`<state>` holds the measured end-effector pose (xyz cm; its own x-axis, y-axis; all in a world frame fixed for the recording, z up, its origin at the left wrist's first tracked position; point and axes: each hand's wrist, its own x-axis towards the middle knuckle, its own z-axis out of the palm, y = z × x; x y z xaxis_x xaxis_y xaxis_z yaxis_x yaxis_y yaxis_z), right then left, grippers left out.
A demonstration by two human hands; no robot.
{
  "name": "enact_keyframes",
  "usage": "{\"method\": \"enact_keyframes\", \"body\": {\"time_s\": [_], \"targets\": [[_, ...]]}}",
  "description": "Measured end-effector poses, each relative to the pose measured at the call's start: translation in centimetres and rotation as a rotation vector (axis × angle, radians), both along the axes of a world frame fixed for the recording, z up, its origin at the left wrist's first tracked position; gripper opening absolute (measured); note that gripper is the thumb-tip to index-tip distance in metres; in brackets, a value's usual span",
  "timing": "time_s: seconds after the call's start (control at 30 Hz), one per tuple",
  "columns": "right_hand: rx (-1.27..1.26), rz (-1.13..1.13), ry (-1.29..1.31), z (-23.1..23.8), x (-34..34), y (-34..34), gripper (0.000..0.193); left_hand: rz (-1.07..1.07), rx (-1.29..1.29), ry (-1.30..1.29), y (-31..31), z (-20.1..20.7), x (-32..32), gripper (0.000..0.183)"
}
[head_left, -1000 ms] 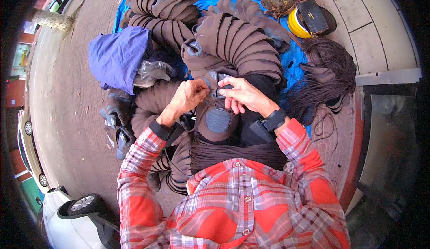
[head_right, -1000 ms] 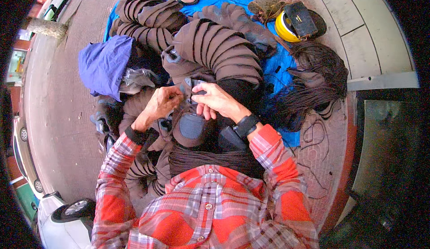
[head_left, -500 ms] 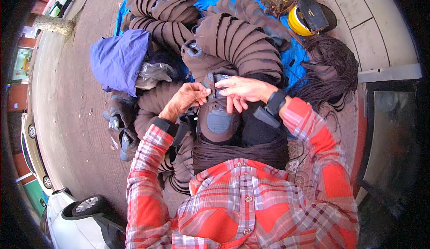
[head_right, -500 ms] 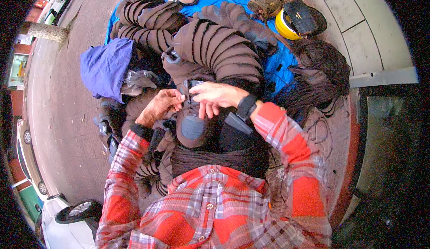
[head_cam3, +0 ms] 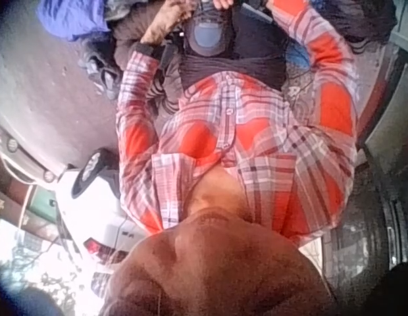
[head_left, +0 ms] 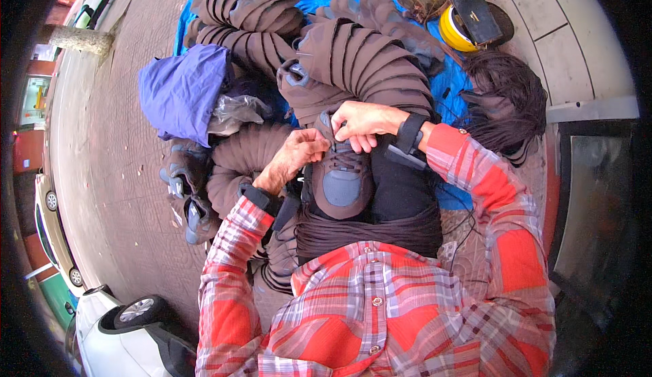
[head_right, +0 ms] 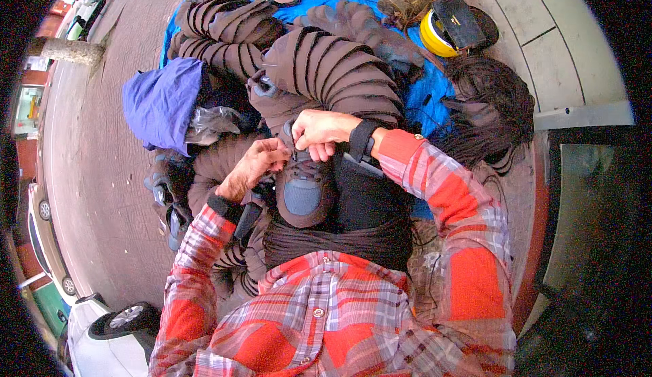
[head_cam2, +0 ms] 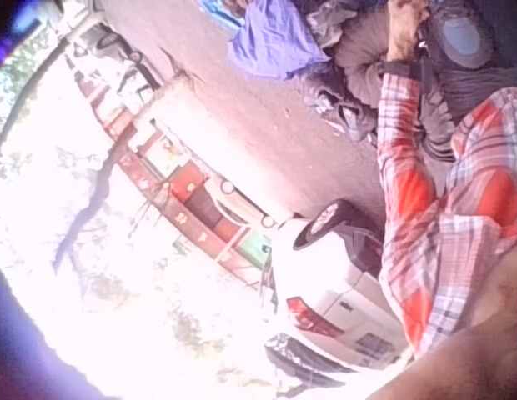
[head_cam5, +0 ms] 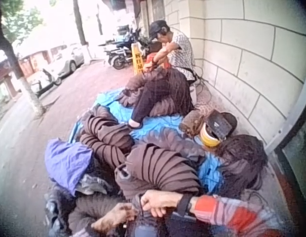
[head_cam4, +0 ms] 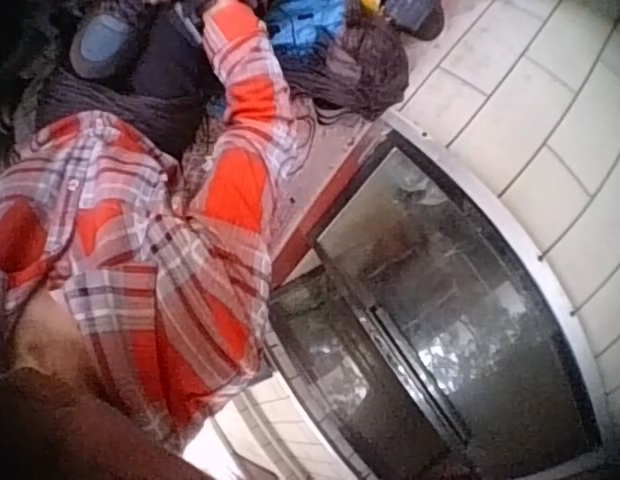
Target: Lacing a new boot and organizing shoe components in a manufacturing or repair setting.
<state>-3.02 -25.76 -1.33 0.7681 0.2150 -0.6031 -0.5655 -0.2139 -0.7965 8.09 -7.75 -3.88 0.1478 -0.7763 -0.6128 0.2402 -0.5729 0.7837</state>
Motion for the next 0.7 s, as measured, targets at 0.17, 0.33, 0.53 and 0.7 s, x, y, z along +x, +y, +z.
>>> {"method": "enact_keyframes", "body": {"time_s": [0.17,0.33,0.53,0.7], "targets": [[-0.302,0.107,-0.052,-0.3,0.2,1.2,0.019,0.032,-0.064,-0.101,0.3,-0.7,-1.0,0.017],[-1.125,0.087,-0.615,1.3,-0.9,1.4,0.018,0.242,-0.259,-0.213,1.8,0.0,-2.2,0.013],[-0.45,-0.494,-0.333,1.7,-6.3,-1.6,0.017,-0.238,-0.557,-1.152,0.9,2.8,-2.5,0.023],[0.779,-1.007,-0.506,-1.5,-4.5,0.8,0.014,-0.516,-0.607,-1.469,-0.3,2.9,-2.4,0.016]]}}
